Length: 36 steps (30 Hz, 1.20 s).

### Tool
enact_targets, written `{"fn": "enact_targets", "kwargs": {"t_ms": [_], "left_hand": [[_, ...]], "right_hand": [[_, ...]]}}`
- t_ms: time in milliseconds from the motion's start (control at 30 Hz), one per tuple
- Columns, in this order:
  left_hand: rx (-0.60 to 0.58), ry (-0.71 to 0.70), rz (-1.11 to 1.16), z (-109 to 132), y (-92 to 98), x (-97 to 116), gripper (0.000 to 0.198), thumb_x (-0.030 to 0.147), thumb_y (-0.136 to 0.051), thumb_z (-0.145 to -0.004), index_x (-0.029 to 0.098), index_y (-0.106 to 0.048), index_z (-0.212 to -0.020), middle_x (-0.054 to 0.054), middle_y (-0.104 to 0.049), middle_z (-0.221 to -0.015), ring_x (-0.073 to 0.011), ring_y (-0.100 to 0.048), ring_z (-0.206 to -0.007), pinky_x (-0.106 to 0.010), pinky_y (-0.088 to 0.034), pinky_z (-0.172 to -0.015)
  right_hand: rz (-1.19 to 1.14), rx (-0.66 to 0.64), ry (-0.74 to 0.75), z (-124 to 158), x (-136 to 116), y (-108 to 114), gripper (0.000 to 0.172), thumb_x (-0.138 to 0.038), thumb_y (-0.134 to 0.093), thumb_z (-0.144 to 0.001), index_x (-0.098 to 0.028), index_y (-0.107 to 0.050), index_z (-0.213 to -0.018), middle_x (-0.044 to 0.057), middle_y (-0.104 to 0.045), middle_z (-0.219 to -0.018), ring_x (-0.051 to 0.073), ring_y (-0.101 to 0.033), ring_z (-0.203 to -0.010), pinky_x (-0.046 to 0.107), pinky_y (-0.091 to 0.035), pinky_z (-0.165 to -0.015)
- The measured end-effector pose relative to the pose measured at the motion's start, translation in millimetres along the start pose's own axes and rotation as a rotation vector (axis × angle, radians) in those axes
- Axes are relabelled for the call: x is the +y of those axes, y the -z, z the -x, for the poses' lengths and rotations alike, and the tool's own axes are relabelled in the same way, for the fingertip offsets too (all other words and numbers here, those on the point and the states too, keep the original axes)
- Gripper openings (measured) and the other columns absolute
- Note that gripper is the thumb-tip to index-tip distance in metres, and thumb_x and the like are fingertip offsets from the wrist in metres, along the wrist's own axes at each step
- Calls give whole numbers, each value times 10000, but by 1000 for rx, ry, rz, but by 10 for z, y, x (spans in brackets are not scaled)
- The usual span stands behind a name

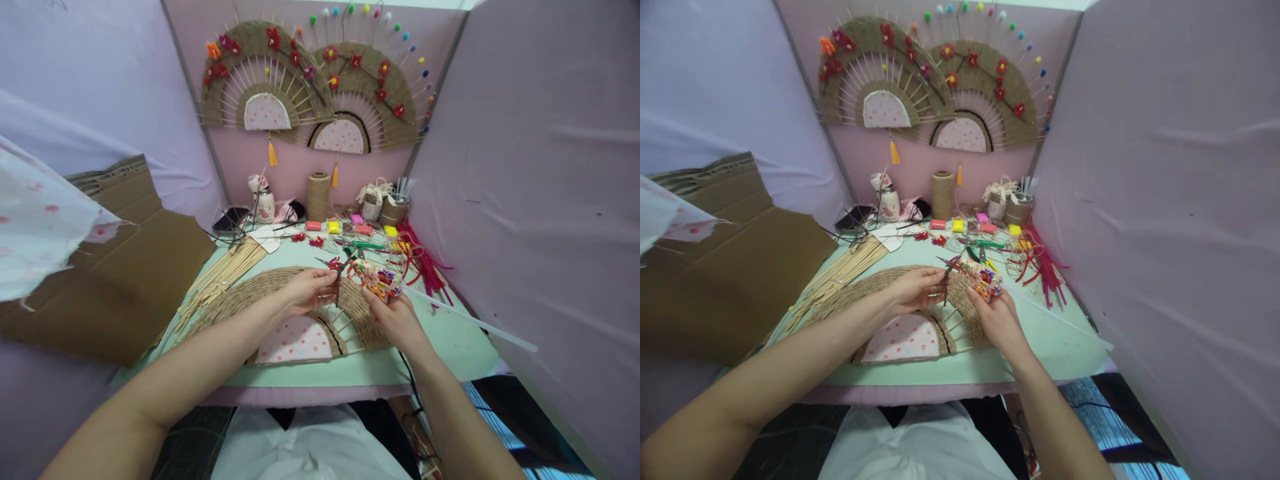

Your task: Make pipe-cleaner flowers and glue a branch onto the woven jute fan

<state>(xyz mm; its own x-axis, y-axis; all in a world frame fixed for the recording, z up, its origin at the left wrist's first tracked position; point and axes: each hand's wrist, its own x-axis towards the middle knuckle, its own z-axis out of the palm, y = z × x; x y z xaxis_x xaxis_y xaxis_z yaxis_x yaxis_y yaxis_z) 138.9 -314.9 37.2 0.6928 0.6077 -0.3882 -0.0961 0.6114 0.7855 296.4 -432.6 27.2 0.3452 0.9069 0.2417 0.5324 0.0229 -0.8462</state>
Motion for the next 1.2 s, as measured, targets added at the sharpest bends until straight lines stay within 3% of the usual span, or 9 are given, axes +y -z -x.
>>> {"fn": "enact_targets", "kwargs": {"t_ms": [467, 633, 767, 1200], "left_hand": [[42, -4, -7, 26, -51, 22, 144, 201, -726, -730, 128, -604, -752, -31, -642, -764, -81, -590, -617, -235, -487, -646], [49, -30, -10, 27, -66, 8, 131, 192, -712, -744, 119, -603, -749, -30, -639, -751, -73, -576, -600, -229, -483, -637], [60, -51, -3, 13, -55, -8, 115, 181, -695, -760, 120, -599, -746, -32, -641, -738, -80, -585, -605, -226, -485, -629], [50, -115, 3, -42, 9, -47, 182, 228, -734, -724, 124, -587, -753, -31, -630, -723, -86, -591, -597, -228, -491, -617]], "right_hand": [[43, 33, 25, 1, -14, -1, 309, -431, -502, -822, -195, -702, -829, 43, -670, -623, 259, -652, -815, 315, -491, -682], [58, 27, 66, -17, 15, -35, 368, -439, -480, -834, -167, -707, -932, 77, -729, -888, 260, -647, -955, 352, -476, -875], [41, 15, 91, -27, 42, -65, 414, -444, -475, -841, -156, -687, -1050, 100, -693, -1096, 259, -601, -1094, 368, -434, -970], [67, -13, 90, 14, -11, -85, 371, -406, -484, -845, -157, -698, -1020, 90, -708, -1063, 256, -626, -1051, 354, -472, -927]]}}
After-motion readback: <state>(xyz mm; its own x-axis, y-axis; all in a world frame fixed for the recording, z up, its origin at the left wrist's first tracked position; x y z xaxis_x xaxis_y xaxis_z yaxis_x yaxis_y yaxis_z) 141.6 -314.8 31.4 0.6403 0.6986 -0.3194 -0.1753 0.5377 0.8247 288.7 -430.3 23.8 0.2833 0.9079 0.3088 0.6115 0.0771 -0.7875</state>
